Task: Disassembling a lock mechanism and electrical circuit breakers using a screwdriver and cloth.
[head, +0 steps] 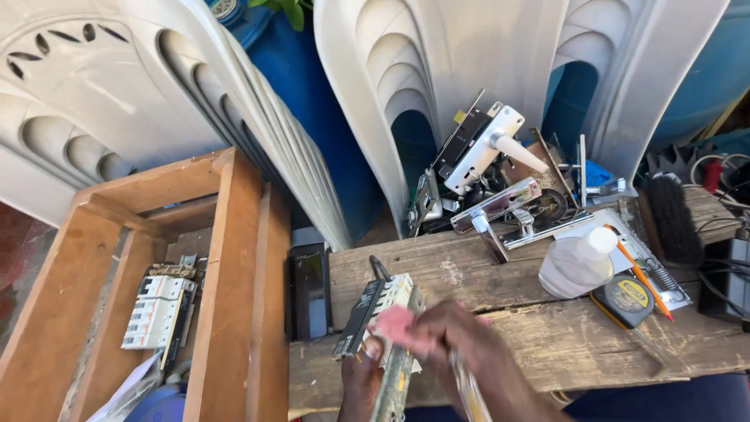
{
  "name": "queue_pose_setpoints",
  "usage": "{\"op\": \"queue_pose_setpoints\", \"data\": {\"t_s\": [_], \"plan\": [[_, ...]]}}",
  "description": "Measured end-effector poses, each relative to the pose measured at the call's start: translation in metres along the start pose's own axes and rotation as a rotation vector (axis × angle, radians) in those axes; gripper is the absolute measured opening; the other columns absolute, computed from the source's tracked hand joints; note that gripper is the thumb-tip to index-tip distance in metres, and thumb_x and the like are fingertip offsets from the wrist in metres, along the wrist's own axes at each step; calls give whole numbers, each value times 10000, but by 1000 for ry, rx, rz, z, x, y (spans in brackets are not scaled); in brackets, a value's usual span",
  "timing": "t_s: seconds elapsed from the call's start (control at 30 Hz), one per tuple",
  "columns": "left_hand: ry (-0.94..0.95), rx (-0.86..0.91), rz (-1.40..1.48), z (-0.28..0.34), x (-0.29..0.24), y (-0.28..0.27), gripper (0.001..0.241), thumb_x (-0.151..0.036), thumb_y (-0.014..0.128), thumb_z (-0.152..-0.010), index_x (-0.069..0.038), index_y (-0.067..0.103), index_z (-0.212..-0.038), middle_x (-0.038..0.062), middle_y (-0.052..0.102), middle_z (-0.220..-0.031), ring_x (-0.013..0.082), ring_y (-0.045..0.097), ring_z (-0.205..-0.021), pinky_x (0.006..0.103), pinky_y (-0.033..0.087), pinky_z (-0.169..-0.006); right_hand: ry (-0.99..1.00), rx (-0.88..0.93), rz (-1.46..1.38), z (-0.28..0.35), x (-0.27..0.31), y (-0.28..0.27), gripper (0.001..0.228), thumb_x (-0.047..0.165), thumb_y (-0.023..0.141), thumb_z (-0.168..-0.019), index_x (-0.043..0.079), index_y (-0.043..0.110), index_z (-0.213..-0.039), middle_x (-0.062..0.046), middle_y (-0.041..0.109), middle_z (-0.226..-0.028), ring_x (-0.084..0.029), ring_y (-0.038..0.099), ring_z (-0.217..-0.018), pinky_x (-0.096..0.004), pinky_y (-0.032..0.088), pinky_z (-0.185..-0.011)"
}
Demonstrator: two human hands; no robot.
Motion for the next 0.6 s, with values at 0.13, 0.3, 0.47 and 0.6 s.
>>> {"op": "queue_pose_setpoints", "data": {"t_s": [0.13, 0.3, 0.47, 0.6], "plan": [[167, 198, 82, 105, -102, 93, 750, -337, 940, -631, -32, 633, -1244, 164, 711, -1297, 359, 645, -1281, 559, 454, -1140, 473, -8, 408, -12, -44, -27, 189, 312, 689, -995, 158, 749, -1088, -11, 689, -1077, -197, 736, -933, -399, 592, -724], [1, -76, -454, 217, -268, 188, 887, -145, 740, -667, -267, 589, -1533, 118, 773, -1428, 310, 728, -1274, 530, 575, -1089, 219, 67, 674, -3, -51, -43, 682, 79, 713, -690, 127, 683, -1369, -114, 635, -1252, -377, 674, -1086, -550, 597, -771], [137, -219, -404, 222, -268, 170, 988, -61, 900, -603, -230, 586, -1524, 107, 803, -1381, 213, 789, -1154, 341, 642, -1007, 205, 78, 689, 8, -78, -26, 392, 211, 641, -870, 168, 735, -1249, -91, 693, -1211, -377, 685, -1038, -534, 536, -873], [252, -263, -453, 259, -308, 168, 1096, -294, 986, -393, -222, 692, -1447, 55, 924, -1182, 106, 868, -1005, 243, 684, -945, 167, 7, 743, 15, -89, -20, 389, 239, 682, -850, 181, 761, -1227, -67, 722, -1232, -344, 701, -1078, -515, 545, -957]]}}
Point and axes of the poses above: each hand's wrist, its own z-axis away from the middle knuckle, its own y-axis out of the palm, x = y × z, the point moved 4 cm from there along -z, towards the middle knuckle
